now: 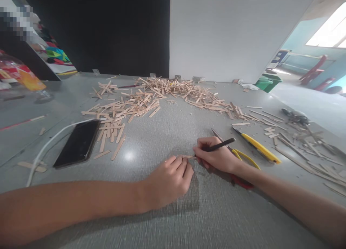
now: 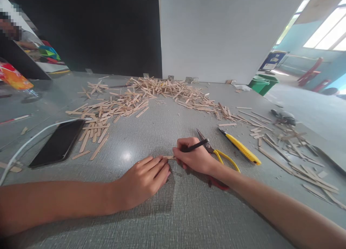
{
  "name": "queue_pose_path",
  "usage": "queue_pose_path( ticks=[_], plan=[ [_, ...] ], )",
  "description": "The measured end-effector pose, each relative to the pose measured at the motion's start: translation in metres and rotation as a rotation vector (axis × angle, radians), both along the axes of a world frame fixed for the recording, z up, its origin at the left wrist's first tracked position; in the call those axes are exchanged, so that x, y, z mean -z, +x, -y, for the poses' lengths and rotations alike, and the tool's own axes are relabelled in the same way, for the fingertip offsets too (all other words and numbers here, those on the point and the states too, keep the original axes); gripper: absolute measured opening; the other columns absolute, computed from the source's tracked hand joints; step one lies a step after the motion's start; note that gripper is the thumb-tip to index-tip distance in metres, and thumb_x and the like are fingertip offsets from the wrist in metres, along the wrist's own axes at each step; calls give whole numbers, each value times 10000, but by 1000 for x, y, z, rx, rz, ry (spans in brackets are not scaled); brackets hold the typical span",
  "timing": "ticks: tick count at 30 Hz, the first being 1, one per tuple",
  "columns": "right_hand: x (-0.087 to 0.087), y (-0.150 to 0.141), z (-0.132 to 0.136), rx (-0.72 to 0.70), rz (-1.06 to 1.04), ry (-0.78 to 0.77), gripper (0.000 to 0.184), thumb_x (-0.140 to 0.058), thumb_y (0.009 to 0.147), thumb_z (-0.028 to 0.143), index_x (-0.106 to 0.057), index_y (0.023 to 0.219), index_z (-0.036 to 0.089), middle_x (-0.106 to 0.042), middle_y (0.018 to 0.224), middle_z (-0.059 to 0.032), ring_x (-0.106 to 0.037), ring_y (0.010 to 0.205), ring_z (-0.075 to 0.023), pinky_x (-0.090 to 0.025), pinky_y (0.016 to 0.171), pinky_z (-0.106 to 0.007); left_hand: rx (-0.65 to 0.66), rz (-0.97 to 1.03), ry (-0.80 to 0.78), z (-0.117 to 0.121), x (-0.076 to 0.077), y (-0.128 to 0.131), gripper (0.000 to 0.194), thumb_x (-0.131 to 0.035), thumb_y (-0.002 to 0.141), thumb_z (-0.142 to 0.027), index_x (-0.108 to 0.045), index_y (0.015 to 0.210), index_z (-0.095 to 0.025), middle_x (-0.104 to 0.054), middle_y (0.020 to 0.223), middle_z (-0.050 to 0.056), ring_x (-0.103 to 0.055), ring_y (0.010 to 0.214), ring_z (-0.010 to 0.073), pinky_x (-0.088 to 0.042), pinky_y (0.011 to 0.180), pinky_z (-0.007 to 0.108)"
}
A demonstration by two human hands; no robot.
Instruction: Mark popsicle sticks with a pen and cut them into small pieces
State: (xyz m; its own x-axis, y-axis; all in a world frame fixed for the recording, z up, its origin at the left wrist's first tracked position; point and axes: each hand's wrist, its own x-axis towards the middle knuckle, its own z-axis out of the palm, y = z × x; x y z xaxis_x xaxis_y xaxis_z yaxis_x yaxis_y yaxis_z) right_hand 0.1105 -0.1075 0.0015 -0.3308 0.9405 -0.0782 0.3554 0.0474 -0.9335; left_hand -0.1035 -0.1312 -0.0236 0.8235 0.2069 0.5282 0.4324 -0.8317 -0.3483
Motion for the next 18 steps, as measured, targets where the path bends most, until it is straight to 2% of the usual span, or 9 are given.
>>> queue_pose_path(
  ticks=[4,11,18],
  plan=[
    [2,2,0,39,-68,-6,333,-627,931,295,-532,623,213,-570,417,55,-448,283,-69,-324,298,-162,13,-7,-48,-2,0,0,189,-550,953,-36,-737,925,-44,-757,860,130,-738,846,261,-610,686,368],
    [4,3,1,-30,-50,-40,309,-666,919,310,-567,650,197,-558,432,62,-456,309,-58,-321,309,-147,14,0,-65,-1,-1,2,273,-466,998,-46,-736,960,-53,-765,922,140,-730,901,252,-606,748,376],
    [4,1,0,-12,-16,-57,314,-678,902,296,-552,630,204,-565,433,58,-464,314,-61,-340,308,-148,20,-19,-52,-2,-2,2,263,-472,1001,-46,-729,942,-57,-770,926,149,-734,903,254,-606,762,375]
  ],
)
